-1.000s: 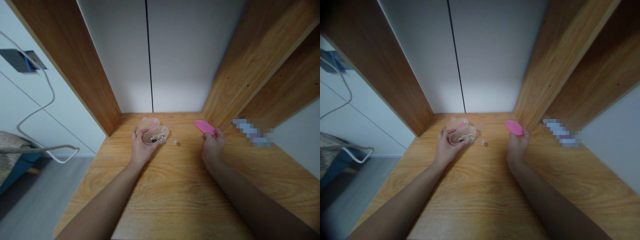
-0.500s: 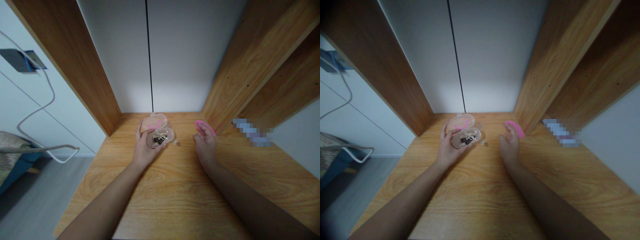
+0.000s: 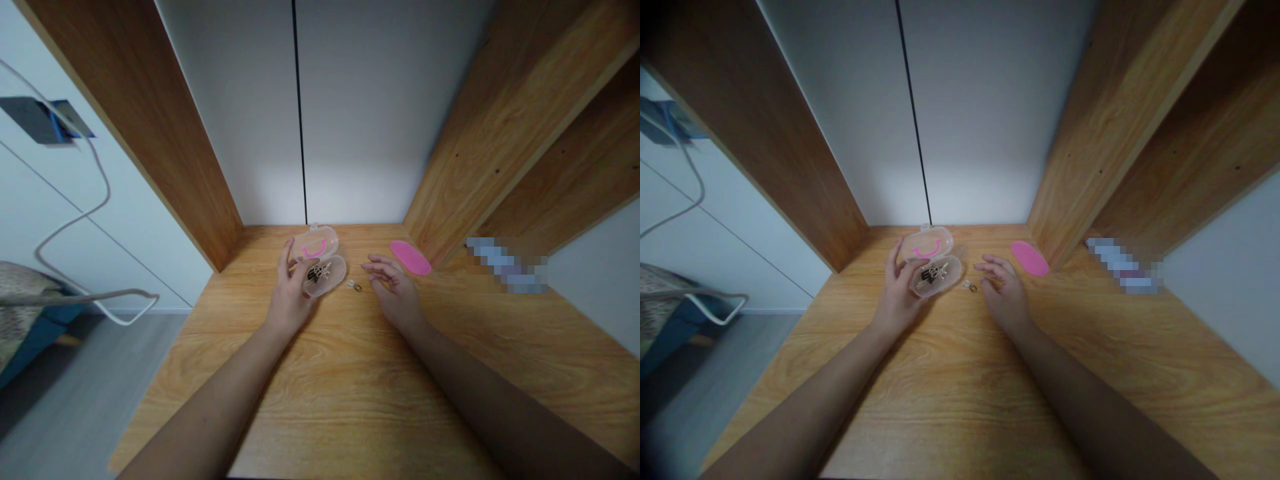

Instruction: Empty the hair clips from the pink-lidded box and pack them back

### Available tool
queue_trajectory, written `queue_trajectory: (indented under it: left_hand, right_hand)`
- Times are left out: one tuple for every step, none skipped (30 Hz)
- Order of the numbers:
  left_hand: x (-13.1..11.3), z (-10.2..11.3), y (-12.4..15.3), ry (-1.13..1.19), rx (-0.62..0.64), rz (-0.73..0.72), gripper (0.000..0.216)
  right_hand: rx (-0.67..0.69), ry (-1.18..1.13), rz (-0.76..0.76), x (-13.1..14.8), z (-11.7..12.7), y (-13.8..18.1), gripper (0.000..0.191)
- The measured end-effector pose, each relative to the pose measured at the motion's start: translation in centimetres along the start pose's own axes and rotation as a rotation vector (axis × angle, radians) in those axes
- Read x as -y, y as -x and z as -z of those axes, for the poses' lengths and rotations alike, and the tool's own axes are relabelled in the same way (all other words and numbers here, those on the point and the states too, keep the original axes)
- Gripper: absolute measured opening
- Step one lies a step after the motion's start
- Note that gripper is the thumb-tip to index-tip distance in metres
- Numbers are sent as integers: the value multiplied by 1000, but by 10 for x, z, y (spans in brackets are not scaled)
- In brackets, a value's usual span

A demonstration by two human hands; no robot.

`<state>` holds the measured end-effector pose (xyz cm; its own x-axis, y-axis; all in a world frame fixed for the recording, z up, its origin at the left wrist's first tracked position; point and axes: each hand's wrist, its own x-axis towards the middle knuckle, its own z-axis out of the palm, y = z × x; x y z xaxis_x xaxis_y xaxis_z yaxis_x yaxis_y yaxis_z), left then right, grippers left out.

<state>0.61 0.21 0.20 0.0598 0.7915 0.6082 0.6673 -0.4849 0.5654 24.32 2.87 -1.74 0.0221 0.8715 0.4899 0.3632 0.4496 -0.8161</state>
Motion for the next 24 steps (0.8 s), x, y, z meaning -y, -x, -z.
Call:
queue_trajectory:
  left_hand:
    - [1,0,0,-8,13,-18,56]
    - [1,0,0,-18,21,-36,58]
    - [1,0,0,-29,24,-54,61]
    - [1,1,0,-38,24,-68,63]
    - [1,1,0,-44,24,-82,65]
    - [1,2,0,-49,26,-95,67]
    - [1,2,0,-56,27,-108,70]
    - [0,3,0,-67,31,-125,74]
    - [1,3,0,-78,36,-144,77]
    - [1,3,0,-89,42,-162,79]
    - [1,4,0,-100,49,-179,81]
    - [1,4,0,-111,56,-195,81]
    - [1,5,-1,-124,64,-213,81]
    - [1,6,-1,-142,80,-231,81]
    - [1,7,-2,-162,98,-251,80]
    - [0,8,-3,-182,120,-271,80]
    - [-1,9,-4,-199,142,-288,80]
    - [-1,11,-4,-213,167,-299,81]
    - [-2,12,-5,-225,186,-308,81]
    - [-3,12,-5,-237,195,-317,82]
    - [-3,13,-5,-252,197,-329,82]
    - [-3,13,-5,-268,196,-346,81]
    - [-2,13,-5,-284,188,-367,81]
    - [-1,12,-4,-296,176,-390,80]
  right_hand:
    - [1,0,-3,-1,0,0,24]
    - [3,2,-6,-1,0,0,24]
    - [5,3,-10,-2,0,0,24]
    - [6,3,-14,-2,0,0,24]
    - [8,2,-18,-2,0,0,23]
    - [10,2,-19,-2,0,0,23]
    - [13,0,-20,-2,-1,0,23]
    - [20,-3,-20,-2,-1,0,23]
    - [26,-6,-20,-1,-1,0,23]
    - [32,-8,-20,-1,-1,0,23]
    - [36,-9,-21,0,-2,0,23]
    - [39,-11,-24,1,-2,0,23]
    - [42,-14,-29,1,-2,0,22]
    - [45,-16,-35,2,-2,0,22]
    - [48,-18,-39,2,-3,0,21]
    - [53,-22,-44,2,-3,0,21]
    - [58,-25,-47,2,-3,0,21]
    - [66,-26,-48,2,-3,0,21]
    - [76,-24,-47,2,-3,0,21]
    - [87,-19,-41,1,-3,0,21]
    - [101,-10,-31,1,-4,0,21]
    - [117,4,-17,0,-4,0,21]
    - [133,22,0,0,-4,0,20]
    - [151,39,15,0,-5,0,20]
